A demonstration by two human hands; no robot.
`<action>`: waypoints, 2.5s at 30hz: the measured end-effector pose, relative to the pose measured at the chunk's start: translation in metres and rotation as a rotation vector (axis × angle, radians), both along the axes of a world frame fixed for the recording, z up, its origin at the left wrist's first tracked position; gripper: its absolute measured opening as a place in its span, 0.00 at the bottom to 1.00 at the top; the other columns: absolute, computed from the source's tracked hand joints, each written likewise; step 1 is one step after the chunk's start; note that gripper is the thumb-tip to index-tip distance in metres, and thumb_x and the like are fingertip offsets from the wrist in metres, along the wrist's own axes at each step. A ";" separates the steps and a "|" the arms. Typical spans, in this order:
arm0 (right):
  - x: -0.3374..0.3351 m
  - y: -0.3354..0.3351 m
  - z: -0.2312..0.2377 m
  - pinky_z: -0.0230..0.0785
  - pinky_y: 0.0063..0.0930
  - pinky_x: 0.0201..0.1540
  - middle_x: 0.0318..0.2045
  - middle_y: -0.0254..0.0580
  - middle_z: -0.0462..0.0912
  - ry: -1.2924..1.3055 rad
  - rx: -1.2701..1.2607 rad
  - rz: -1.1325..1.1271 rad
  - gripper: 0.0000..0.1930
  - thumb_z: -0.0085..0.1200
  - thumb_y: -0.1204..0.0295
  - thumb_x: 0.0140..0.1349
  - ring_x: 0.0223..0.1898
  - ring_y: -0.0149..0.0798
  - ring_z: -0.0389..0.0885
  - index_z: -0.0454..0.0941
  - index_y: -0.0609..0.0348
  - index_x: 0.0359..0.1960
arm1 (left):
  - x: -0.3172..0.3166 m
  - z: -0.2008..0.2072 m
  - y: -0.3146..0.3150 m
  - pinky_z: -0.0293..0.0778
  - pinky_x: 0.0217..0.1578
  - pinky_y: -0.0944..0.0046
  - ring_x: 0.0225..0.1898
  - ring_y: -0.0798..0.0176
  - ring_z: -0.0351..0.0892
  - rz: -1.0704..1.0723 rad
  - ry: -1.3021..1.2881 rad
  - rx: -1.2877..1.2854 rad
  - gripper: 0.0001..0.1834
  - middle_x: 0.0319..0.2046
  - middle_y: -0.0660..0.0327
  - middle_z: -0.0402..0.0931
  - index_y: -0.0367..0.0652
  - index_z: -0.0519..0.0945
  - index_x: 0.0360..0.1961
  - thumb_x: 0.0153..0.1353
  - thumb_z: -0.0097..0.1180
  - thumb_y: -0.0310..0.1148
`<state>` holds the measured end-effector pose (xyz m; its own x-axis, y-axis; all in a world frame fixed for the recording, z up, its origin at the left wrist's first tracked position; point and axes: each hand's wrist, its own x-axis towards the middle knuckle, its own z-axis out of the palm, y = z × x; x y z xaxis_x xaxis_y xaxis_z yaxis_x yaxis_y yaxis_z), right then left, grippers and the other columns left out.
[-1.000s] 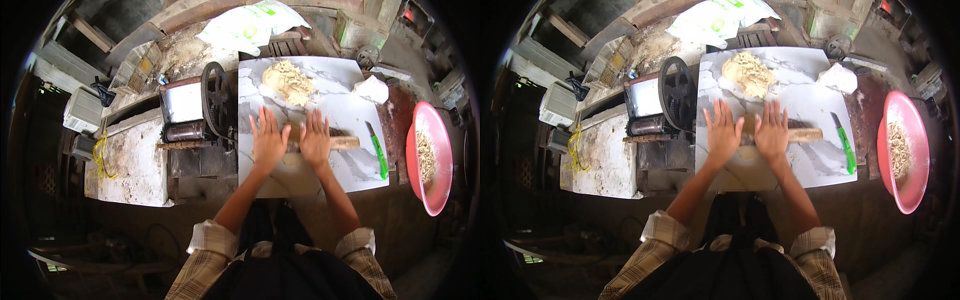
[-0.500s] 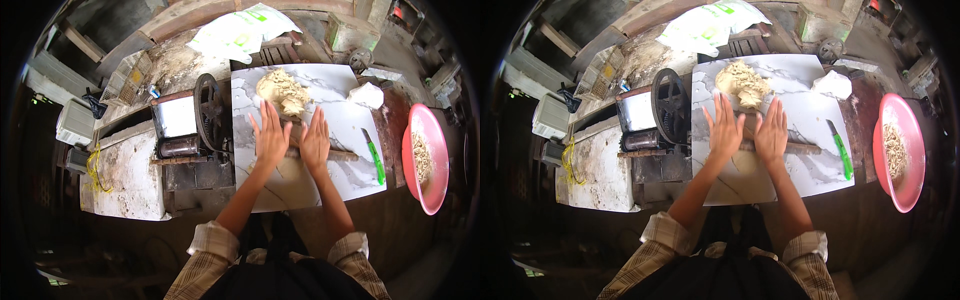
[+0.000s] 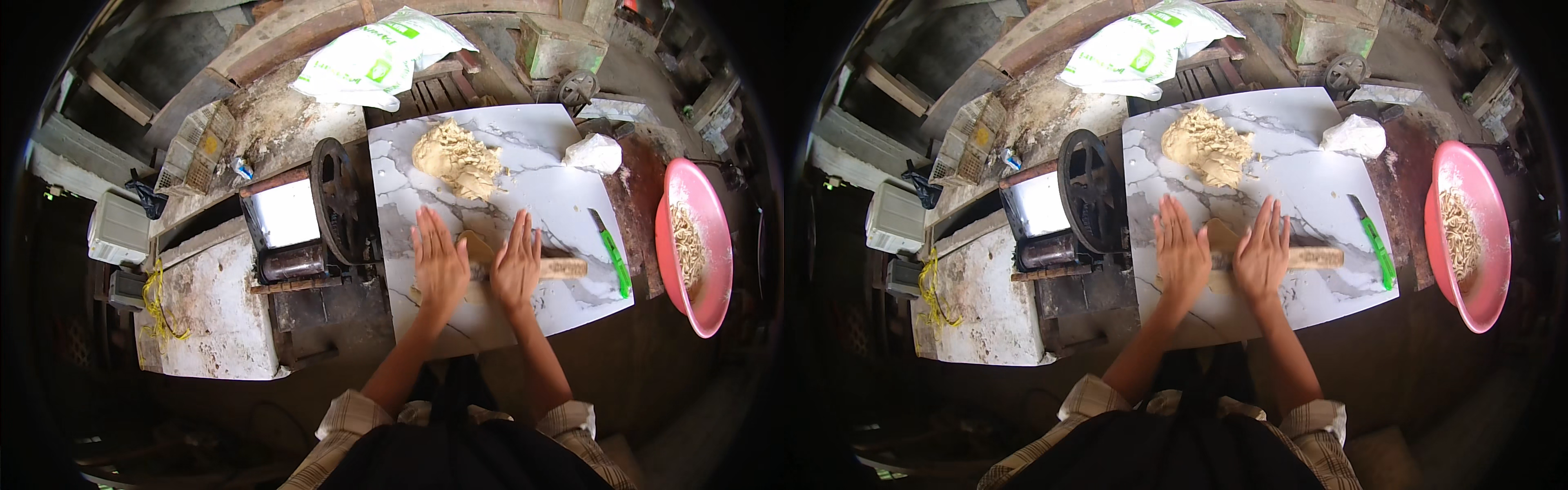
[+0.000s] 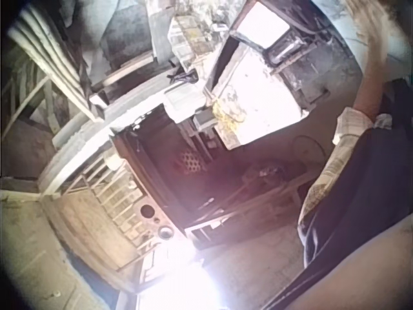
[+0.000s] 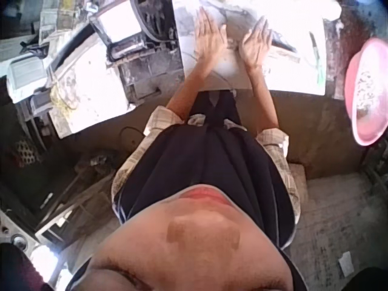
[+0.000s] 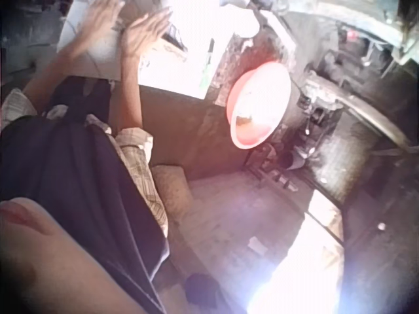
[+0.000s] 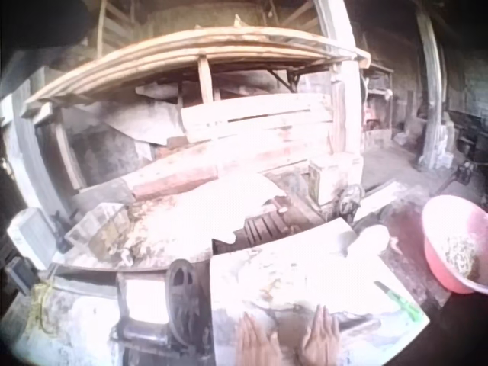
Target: The person uses a hand-cranked machine to cut dough into noodles, then rolls and cuts more dough on a board.
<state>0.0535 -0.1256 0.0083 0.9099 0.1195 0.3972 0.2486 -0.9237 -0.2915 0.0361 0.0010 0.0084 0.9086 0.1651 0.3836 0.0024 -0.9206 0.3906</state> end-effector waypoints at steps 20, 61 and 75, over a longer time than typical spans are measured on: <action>0.035 0.006 0.005 0.51 0.39 0.66 0.61 0.59 0.61 -0.045 0.093 0.028 0.30 0.41 0.70 0.63 0.64 0.51 0.59 0.50 0.74 0.63 | 0.037 -0.002 0.009 0.41 0.66 0.46 0.69 0.45 0.43 -0.015 -0.062 -0.023 0.33 0.64 0.38 0.51 0.20 0.51 0.62 0.65 0.38 0.38; -0.002 -0.028 -0.003 0.59 0.38 0.42 0.25 0.41 0.72 -0.227 0.009 0.372 0.07 0.48 0.69 0.57 0.33 0.43 0.69 0.71 0.57 0.24 | -0.072 -0.008 0.009 0.56 0.51 0.51 0.47 0.56 0.66 -0.048 -0.100 0.042 0.14 0.41 0.61 0.70 0.46 0.74 0.46 0.58 0.52 0.35; 0.017 0.021 0.017 0.33 0.56 0.67 0.63 0.49 0.59 -0.104 -0.068 0.170 0.30 0.46 0.70 0.53 0.69 0.48 0.46 0.59 0.61 0.61 | -0.015 -0.001 0.013 0.34 0.65 0.40 0.69 0.48 0.46 0.145 -0.059 0.112 0.30 0.64 0.46 0.56 0.26 0.56 0.62 0.66 0.39 0.38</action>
<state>0.0709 -0.1044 0.0249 0.8290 0.2977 0.4734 0.4280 -0.8826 -0.1945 0.0208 0.0142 0.0077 0.8537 0.2462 0.4589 0.1185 -0.9499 0.2893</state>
